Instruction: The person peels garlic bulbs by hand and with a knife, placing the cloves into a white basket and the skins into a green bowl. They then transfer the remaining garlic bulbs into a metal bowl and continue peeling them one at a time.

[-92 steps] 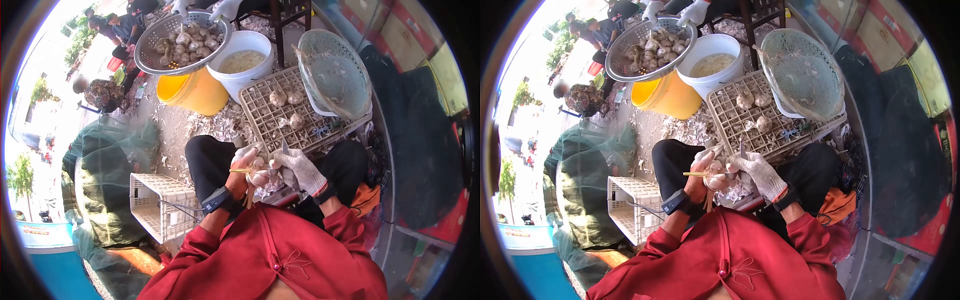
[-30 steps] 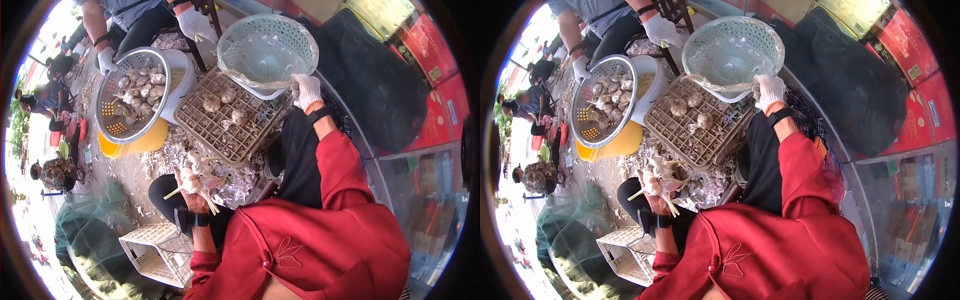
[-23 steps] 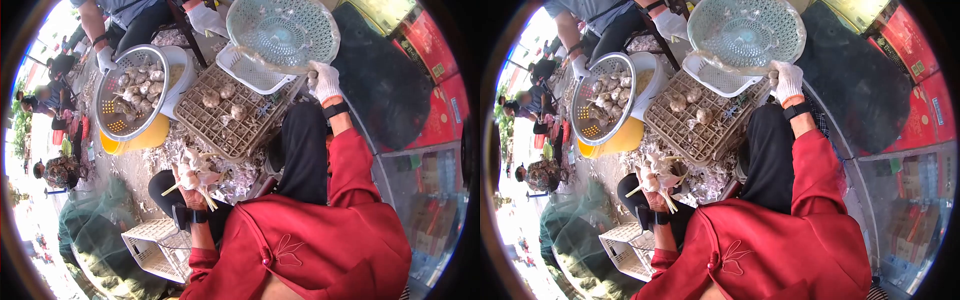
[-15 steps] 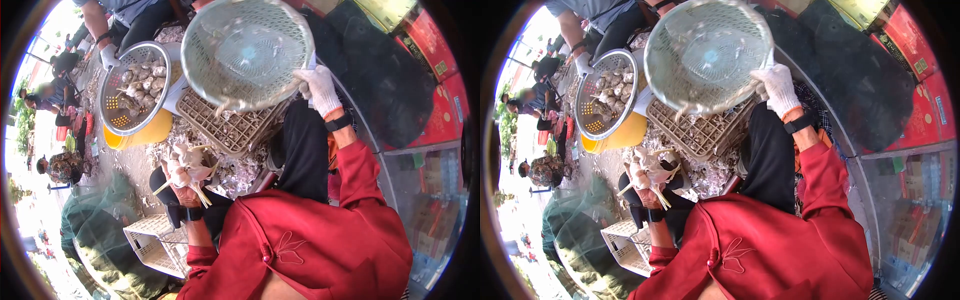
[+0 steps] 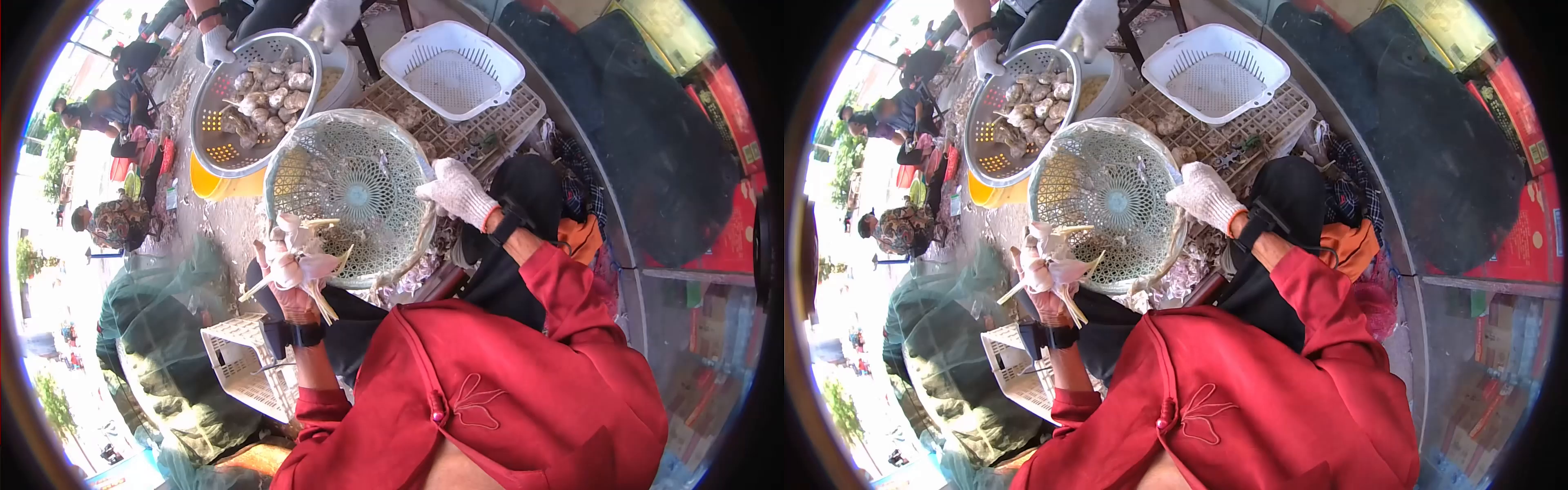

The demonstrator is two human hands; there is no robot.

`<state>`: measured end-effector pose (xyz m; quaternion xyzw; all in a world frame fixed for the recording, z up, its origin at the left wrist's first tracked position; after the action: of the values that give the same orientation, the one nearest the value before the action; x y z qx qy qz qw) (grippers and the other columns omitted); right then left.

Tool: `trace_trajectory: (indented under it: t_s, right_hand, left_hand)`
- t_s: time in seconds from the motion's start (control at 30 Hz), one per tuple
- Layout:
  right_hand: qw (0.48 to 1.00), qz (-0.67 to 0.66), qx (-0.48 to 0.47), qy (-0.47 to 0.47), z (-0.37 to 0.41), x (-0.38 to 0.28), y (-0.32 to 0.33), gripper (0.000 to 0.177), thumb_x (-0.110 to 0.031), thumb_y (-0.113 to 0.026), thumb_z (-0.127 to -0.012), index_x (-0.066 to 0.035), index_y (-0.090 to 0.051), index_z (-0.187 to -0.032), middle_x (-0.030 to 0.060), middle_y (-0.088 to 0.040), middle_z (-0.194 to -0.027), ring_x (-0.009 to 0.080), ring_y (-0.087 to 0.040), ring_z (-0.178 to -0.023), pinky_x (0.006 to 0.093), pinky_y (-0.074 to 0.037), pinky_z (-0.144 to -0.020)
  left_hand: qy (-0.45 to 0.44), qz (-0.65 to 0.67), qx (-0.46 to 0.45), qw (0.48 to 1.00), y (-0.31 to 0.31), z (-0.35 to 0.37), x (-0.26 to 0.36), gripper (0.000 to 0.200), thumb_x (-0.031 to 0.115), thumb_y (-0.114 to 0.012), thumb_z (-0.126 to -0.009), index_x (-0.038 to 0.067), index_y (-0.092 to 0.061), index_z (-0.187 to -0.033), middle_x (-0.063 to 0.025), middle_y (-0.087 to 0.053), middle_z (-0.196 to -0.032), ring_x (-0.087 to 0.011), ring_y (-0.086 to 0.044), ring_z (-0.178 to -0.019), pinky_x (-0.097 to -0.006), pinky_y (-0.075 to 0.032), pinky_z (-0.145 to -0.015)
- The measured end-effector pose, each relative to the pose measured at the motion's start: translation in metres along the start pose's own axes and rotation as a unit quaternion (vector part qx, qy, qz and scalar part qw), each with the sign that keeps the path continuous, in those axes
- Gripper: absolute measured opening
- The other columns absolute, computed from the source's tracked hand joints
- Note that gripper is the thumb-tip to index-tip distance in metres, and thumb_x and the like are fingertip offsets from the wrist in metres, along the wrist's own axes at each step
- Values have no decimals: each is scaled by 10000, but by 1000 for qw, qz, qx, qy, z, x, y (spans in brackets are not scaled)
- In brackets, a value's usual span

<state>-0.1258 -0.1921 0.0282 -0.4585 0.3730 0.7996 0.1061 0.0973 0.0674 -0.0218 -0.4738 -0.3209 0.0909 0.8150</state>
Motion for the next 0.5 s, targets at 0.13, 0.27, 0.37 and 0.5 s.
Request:
trace_trajectory:
  t_s: [0.13, 0.27, 0.37, 0.5]
  right_hand:
    - [999, -26, -46, 6, -14, 4, -10, 344, -218, -660, -708, 116, -610, -773, 215, -596, -561, 244, -625, -451, 369, -511, -453]
    - [973, 168, -37, 156, -21, -18, -23, 359, -253, -654, -697, 84, -583, -797, 221, -590, -600, 303, -633, -536, 400, -495, -531]
    - [975, 141, -146, 91, -18, -16, -67, 386, -284, -651, -685, 74, -601, -821, 261, -613, -706, 354, -652, -689, 424, -502, -628]
    - [964, 220, -101, 106, -37, -25, -113, 413, -309, -591, -702, 46, -618, -912, 279, -618, -939, 402, -605, -925, 455, -476, -820]
  left_hand:
    - [29, 37, -152, 987, -50, 20, -5, 428, 428, -489, -945, 47, -604, -1101, -101, -664, -998, -242, -636, -895, -414, -524, -804]
    - [-50, -21, -98, 994, -55, 32, 7, 421, 437, -498, -936, 65, -617, -1093, -110, -665, -1013, -256, -640, -900, -424, -537, -776]
    - [-46, -12, -2, 999, -21, 19, 11, 428, 442, -500, -933, 61, -617, -1090, -114, -664, -1008, -259, -639, -910, -429, -534, -785]
    - [-7, 22, -64, 998, -24, 11, 8, 401, 412, -526, -929, 51, -610, -1082, -112, -664, -980, -253, -635, -890, -437, -521, -819]
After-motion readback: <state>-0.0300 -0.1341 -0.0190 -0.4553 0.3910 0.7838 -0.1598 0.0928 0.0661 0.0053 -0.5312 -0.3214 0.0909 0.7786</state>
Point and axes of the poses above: each hand's wrist, its own z-axis away from the middle knuckle, its own y-axis out of the back of the hand, x = y × z, the point moved 10 cm from there along -z, towards the middle knuckle
